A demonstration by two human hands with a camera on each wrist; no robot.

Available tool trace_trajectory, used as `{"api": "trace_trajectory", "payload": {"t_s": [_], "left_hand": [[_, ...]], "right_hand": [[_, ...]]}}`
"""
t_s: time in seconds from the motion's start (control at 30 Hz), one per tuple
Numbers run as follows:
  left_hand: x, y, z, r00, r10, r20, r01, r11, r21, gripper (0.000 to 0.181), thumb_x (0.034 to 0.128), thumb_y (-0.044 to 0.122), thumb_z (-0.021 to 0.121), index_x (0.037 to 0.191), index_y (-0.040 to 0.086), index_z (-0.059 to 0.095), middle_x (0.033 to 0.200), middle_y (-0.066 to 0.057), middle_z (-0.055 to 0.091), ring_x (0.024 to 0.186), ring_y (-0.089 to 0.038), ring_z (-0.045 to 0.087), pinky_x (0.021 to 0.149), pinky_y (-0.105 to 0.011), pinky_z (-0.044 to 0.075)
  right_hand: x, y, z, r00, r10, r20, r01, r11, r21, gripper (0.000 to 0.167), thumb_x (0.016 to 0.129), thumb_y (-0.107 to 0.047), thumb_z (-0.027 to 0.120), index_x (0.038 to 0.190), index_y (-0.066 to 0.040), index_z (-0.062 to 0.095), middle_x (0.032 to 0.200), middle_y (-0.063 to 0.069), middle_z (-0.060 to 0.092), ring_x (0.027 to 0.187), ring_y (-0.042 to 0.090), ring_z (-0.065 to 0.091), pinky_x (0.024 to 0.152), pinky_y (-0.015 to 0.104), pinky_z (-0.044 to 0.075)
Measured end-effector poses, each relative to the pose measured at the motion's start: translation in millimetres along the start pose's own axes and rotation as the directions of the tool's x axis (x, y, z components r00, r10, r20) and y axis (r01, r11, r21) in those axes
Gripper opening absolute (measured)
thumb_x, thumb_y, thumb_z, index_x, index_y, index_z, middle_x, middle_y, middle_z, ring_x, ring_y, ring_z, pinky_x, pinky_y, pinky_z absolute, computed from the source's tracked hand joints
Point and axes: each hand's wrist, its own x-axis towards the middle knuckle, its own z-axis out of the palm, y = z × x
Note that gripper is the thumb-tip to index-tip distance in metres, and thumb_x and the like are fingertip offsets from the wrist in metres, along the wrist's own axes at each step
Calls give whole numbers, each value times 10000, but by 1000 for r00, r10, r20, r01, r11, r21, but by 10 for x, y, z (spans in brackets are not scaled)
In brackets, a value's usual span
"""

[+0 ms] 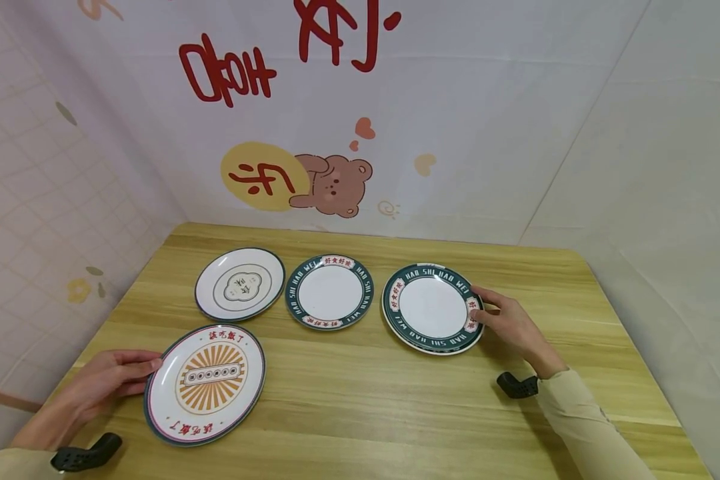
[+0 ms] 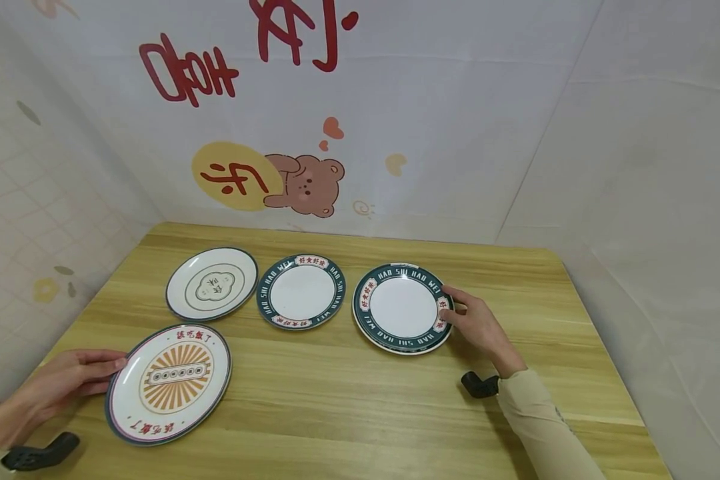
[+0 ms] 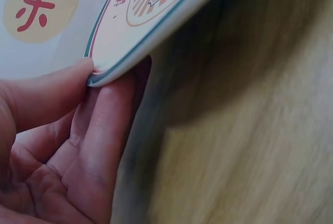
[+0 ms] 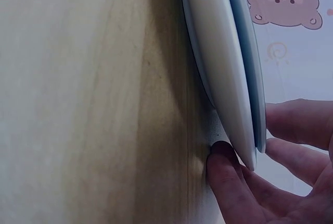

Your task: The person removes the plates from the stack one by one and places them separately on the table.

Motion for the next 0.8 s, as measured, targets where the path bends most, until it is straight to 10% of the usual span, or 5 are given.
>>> {"api": "trace_trajectory", "payload": {"t_s": [0.8], "left_hand": [[-27,43,-148,999,-28,19,27,999,32,228,1048,85,613,994,224,785,960,118,742,862,-46,701,749,-246,631]], "right_hand": [[-27,-63,-28,1000,-13,5,13,1000,-13,615,1044,-186,631,1567,25,387,1584,308,367,1334,566,473,1073,597,486]]}}
